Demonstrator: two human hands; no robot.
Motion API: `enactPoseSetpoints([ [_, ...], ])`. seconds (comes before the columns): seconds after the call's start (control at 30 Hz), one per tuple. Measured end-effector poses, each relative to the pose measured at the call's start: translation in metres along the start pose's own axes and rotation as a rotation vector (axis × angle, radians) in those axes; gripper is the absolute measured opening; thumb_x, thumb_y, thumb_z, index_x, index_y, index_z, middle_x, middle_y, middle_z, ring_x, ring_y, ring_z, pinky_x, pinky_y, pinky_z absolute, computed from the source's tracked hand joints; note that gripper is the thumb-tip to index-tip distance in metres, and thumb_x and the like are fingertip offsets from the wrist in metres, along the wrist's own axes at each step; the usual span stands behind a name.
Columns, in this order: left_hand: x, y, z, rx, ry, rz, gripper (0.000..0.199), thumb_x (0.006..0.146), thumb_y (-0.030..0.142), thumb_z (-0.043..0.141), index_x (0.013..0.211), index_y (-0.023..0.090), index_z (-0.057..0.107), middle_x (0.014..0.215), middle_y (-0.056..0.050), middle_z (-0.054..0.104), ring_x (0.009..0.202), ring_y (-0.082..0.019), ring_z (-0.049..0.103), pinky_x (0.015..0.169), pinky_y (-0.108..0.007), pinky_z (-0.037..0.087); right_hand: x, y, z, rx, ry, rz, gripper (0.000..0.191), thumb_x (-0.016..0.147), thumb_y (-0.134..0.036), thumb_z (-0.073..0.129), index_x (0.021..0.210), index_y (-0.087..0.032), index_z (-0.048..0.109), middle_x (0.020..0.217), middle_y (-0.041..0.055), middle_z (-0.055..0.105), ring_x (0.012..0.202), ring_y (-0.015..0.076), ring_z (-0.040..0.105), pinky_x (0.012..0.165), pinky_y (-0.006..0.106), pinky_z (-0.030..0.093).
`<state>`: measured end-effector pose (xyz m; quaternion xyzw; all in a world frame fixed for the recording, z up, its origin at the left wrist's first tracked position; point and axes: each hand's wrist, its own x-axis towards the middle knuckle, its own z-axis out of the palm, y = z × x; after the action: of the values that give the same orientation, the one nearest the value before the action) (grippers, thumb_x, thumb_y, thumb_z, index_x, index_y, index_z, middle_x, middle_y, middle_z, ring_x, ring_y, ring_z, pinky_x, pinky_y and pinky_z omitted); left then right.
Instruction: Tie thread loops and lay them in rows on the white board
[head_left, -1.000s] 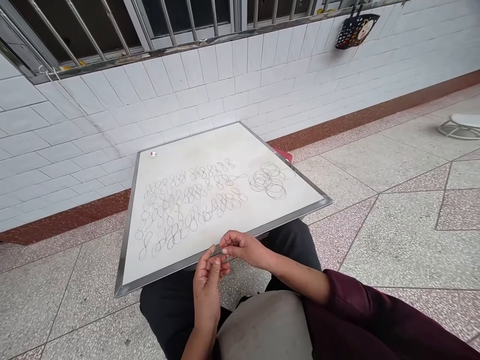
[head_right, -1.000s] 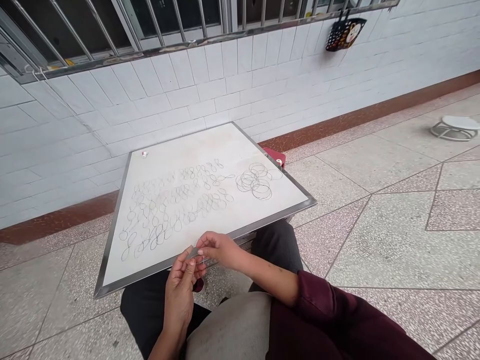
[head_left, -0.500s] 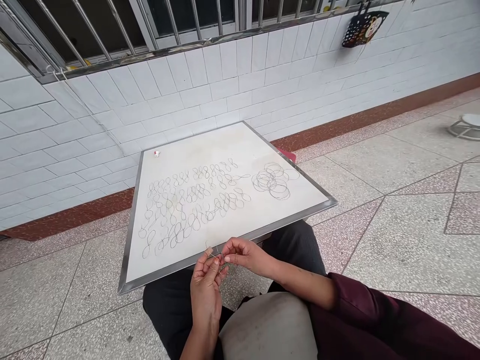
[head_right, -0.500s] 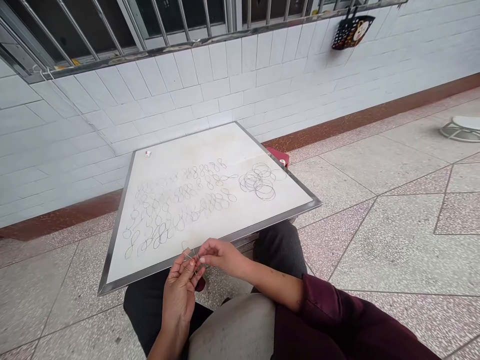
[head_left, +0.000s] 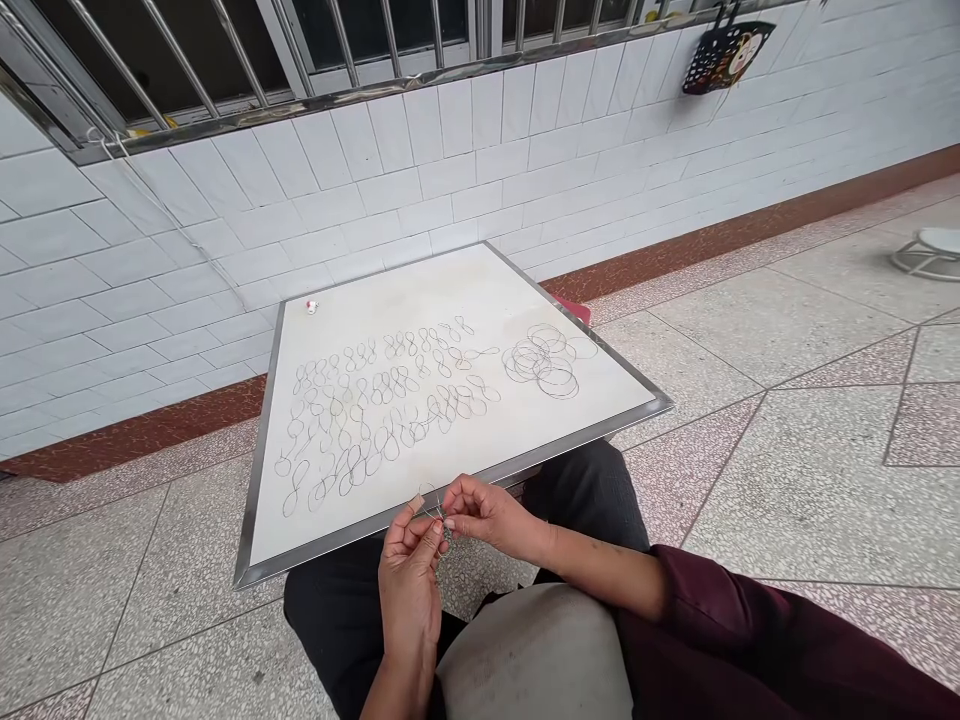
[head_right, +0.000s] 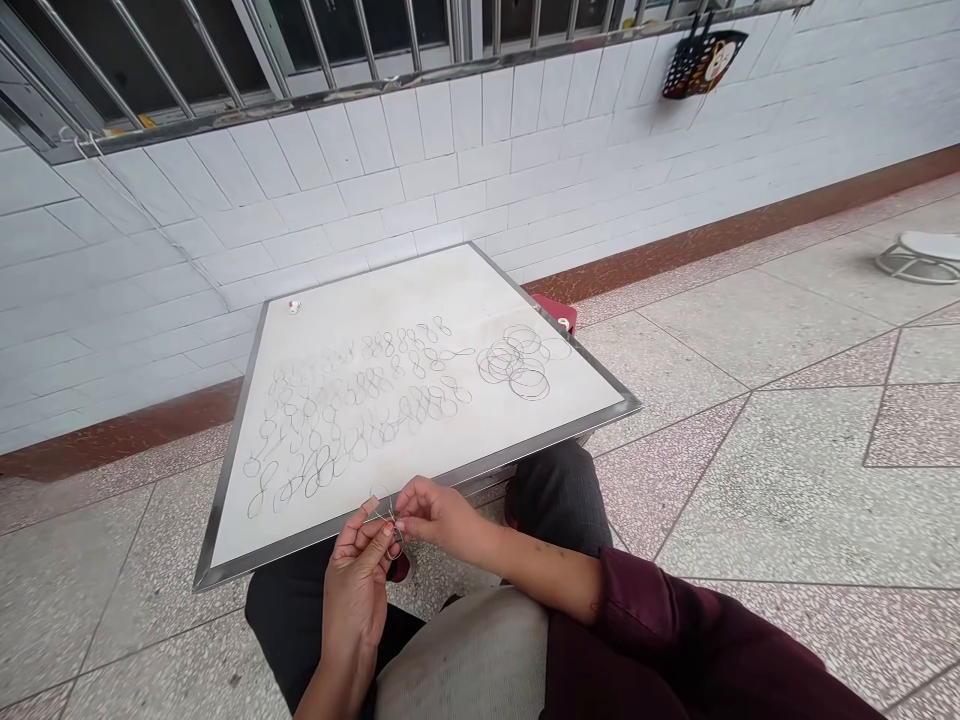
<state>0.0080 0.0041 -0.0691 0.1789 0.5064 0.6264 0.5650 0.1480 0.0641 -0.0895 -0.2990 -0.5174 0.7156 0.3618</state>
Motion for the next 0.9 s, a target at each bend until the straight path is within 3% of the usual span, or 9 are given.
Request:
enactPoseSetpoints([
  [0.33,-0.002,0.004,0.002,0.063,-0.045,-0.025,0.057,0.063,0.023,0.088,0.116,0.018,0.066,0.074,0.0,0.07,0.066,-0.011,0.064,0.067,-0.024,0.051,0.001,0.002,-0.005,0.042,-0.052,0.13,0.051,0.071,-0.056,0.08,0.092,-0.018,0.054,0.072,-0.0031,0.066,0.066,0.0125,0.065,0.062,0.025,0.046],
  [0.6,-0.001,0.002,0.001,0.083,-0.048,-0.018,0.059,0.063,0.025,0.088,0.117,0.02,0.066,0.075,0.0,0.072,0.072,-0.012,0.065,0.076,-0.025,0.05,-0.002,-0.01,-0.005,0.087,-0.094,0.219,0.048,0.068,-0.053,0.083,0.088,-0.018,0.057,0.069,-0.0042,0.064,0.062,0.0099,0.058,0.062,0.025,0.044],
  [0.9,-0.004,0.004,0.0,0.066,-0.076,-0.058,0.059,0.065,0.025,0.087,0.119,0.021,0.065,0.074,0.001,0.069,0.065,-0.01,0.06,0.064,-0.022,0.047,-0.002,-0.013,-0.005,0.139,-0.117,0.229,0.046,0.066,-0.048,0.086,0.084,-0.017,0.058,0.07,-0.0041,0.064,0.062,0.0092,0.055,0.063,0.024,0.041],
])
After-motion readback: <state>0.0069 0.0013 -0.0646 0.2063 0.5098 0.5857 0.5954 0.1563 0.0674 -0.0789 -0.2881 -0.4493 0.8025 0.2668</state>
